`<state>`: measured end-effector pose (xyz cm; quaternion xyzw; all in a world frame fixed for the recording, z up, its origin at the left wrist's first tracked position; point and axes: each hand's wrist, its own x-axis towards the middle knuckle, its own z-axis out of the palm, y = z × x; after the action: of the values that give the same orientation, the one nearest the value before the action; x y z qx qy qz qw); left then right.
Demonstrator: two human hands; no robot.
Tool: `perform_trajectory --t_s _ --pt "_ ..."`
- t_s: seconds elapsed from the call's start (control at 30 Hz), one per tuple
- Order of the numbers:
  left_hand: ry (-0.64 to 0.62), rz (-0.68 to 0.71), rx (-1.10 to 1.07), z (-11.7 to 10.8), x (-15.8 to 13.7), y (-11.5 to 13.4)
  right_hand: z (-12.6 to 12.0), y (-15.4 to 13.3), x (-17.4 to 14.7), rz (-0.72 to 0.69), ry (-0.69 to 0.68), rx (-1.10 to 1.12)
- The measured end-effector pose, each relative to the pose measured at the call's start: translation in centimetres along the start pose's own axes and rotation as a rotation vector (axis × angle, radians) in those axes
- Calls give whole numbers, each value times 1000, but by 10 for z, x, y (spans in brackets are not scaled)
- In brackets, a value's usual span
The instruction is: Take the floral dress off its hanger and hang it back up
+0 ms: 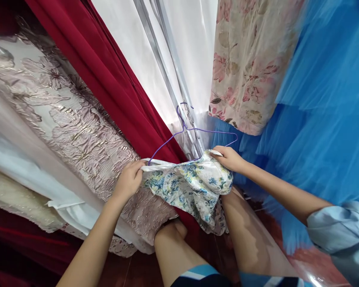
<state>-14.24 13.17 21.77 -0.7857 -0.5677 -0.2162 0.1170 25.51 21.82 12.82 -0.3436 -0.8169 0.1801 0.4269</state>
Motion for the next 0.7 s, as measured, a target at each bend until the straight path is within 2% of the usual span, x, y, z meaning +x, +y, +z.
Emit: perform_trajectory --t_s 0.2,0.27,0.37,0.43,0.47,0.6,0.63,0.7 --pt "43 -159 -303 10 39 36 4 -16 -14 35 -58 76" --pt "85 -109 -395 16 47 47 6 -20 -17 41 -62 99" --pt "198 13 -399 22 47 57 -3 -21 -21 31 -52 102" --pt "262 -8 -392 24 43 61 -16 -18 -22 25 32 71" --pt "295 -41 -396 25 40 63 -23 -16 -21 25 120 45" --pt "366 -97 -394 29 33 72 -47 -3 -8 0 578 -89" --pt "355 -96 -394 30 32 74 -51 1 -1 -4 615 -109" --pt "323 -110 -400 31 31 76 -56 7 13 53 560 -100"
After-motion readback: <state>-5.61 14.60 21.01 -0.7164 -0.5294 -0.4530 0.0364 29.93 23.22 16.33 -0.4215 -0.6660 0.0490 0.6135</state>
